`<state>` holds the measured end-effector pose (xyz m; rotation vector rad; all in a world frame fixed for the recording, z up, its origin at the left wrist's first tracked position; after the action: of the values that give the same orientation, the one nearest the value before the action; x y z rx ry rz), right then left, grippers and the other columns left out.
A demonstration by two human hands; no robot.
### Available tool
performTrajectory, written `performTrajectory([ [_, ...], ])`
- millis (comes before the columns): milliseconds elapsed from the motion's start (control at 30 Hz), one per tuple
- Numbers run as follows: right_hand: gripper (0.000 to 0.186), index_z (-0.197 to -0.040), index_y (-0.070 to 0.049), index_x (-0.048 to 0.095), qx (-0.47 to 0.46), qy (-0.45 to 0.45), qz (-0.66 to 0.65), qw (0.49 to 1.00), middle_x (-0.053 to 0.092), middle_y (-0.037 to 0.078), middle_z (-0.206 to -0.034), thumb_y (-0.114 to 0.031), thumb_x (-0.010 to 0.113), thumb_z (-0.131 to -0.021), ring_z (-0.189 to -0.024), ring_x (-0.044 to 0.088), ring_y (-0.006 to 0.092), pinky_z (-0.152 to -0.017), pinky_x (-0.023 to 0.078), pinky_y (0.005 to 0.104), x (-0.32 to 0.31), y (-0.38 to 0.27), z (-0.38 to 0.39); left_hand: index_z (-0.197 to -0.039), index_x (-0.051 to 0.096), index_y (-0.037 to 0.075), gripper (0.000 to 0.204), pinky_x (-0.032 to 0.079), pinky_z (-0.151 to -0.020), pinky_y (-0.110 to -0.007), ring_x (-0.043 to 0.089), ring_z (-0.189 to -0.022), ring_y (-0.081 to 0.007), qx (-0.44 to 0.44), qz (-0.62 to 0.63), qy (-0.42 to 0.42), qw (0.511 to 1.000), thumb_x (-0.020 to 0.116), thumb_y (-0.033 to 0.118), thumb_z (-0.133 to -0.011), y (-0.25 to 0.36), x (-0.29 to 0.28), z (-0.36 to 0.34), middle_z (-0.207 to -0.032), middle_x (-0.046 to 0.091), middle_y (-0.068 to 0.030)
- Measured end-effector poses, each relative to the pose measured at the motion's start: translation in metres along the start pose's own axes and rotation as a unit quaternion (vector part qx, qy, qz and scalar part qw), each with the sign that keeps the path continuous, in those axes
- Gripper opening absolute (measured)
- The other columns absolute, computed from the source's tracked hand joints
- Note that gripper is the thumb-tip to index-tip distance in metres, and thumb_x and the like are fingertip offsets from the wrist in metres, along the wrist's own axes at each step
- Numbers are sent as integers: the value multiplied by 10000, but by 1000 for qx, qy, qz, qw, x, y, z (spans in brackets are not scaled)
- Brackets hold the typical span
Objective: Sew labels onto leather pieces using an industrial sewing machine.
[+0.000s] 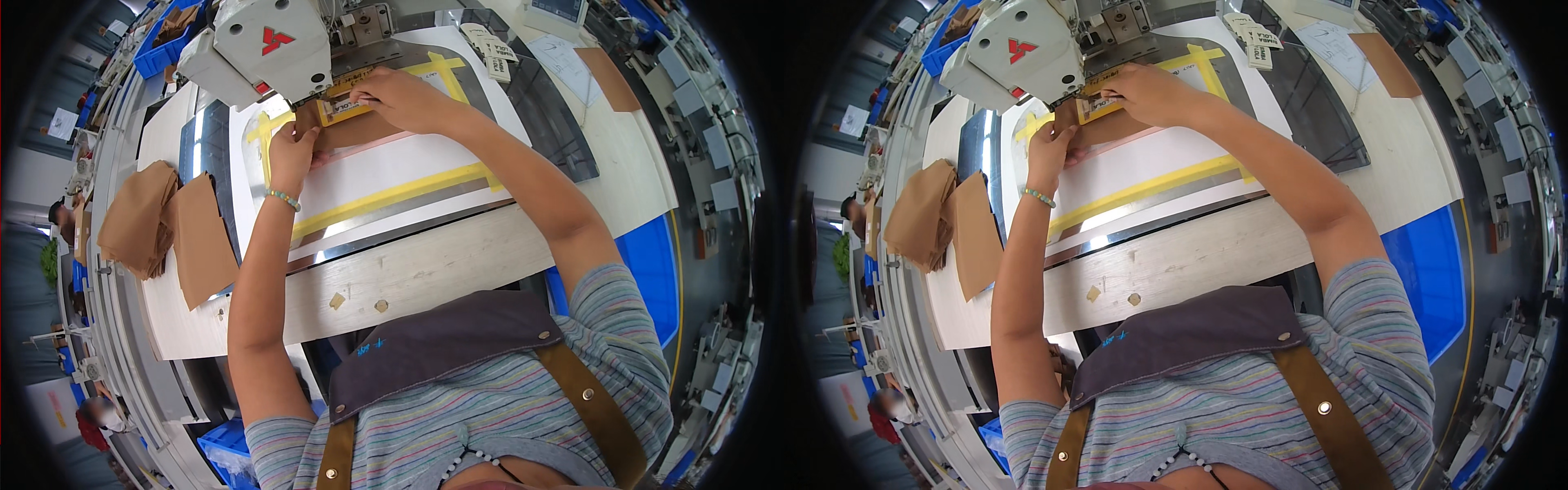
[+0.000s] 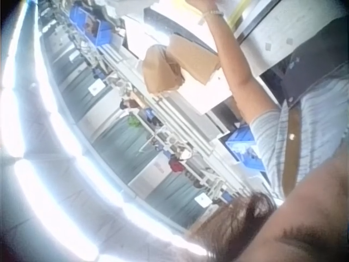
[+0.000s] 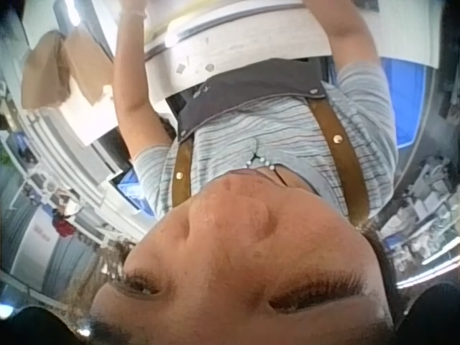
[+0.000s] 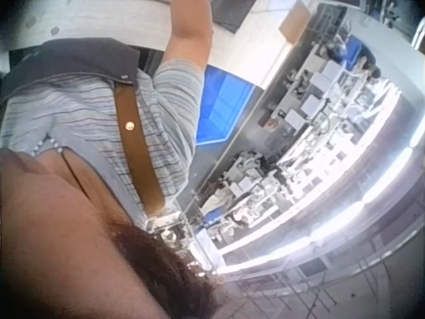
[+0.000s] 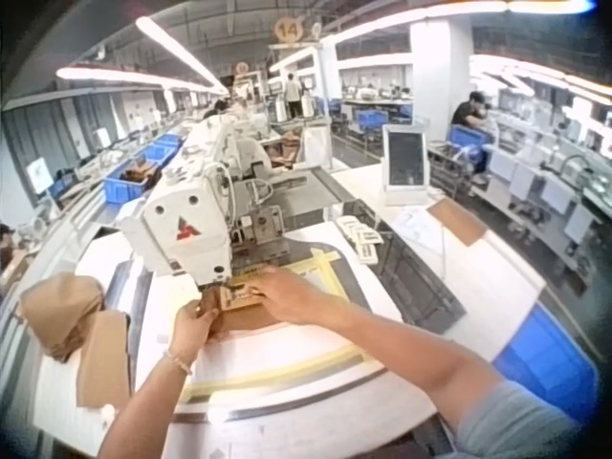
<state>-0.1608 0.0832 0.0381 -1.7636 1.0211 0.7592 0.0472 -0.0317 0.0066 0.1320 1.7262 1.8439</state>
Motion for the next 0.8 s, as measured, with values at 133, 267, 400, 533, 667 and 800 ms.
performTrajectory([
  [133,266,-1235,-84,652,85,12,-134,987,680,121,-991,-234,501,-1077,-1002,654,271,-887,516,379,-20,0,13,-1132,620,-43,235,505,-489,-246,634,-543,-130,6,71,10,997,669,126,-977,-16,-22,16,-815,705,-92],
  [267,368,-1280,-77,635,203,-114,-90,968,689,121,-988,-355,536,-1061,-938,665,270,-837,522,366,-36,-1,29,-1133,635,33,170,468,-515,-210,598,-552,-93,18,106,-20,994,652,139,-1001,-18,-15,53,-756,677,-34],
  [400,536,-1284,-83,640,118,-118,50,985,696,101,-1035,-510,636,-960,-943,681,244,-803,529,367,-27,-13,32,-1164,626,36,182,484,-533,-214,616,-588,-103,17,143,-37,989,617,156,-1027,-11,-1,65,-794,690,-50],
  [533,589,-1292,-88,639,4,-99,73,992,683,83,-1067,-496,731,-878,-976,692,246,-803,545,386,-17,-16,33,-1164,619,22,187,510,-563,-216,635,-631,-115,-6,168,-53,984,594,158,-1039,-7,-1,61,-817,692,-65],
  [667,488,-1275,-100,653,-49,-67,109,991,681,51,-1085,-332,754,-858,-965,691,258,-786,553,388,1,-23,36,-1143,615,1,170,553,-575,-216,685,-663,-140,-49,318,-72,944,577,135,-1046,-18,-19,43,-848,721,-99],
  [800,335,-1172,-106,707,-101,-61,127,985,691,17,-1064,-125,697,-838,-937,695,255,-750,555,378,4,-22,34,-1127,627,10,163,555,-585,-217,687,-672,-137,-51,230,-118,965,580,142,-1045,-19,-17,45,-851,724,-97],
])
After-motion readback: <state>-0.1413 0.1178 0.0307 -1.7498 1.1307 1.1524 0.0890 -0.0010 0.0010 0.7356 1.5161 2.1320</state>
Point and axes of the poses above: each hand's wrist, its own z-axis away from the middle knuckle, its own x-axis out of the palm, y = z × x, the point moved 2 cm from there along -z, towards the middle knuckle
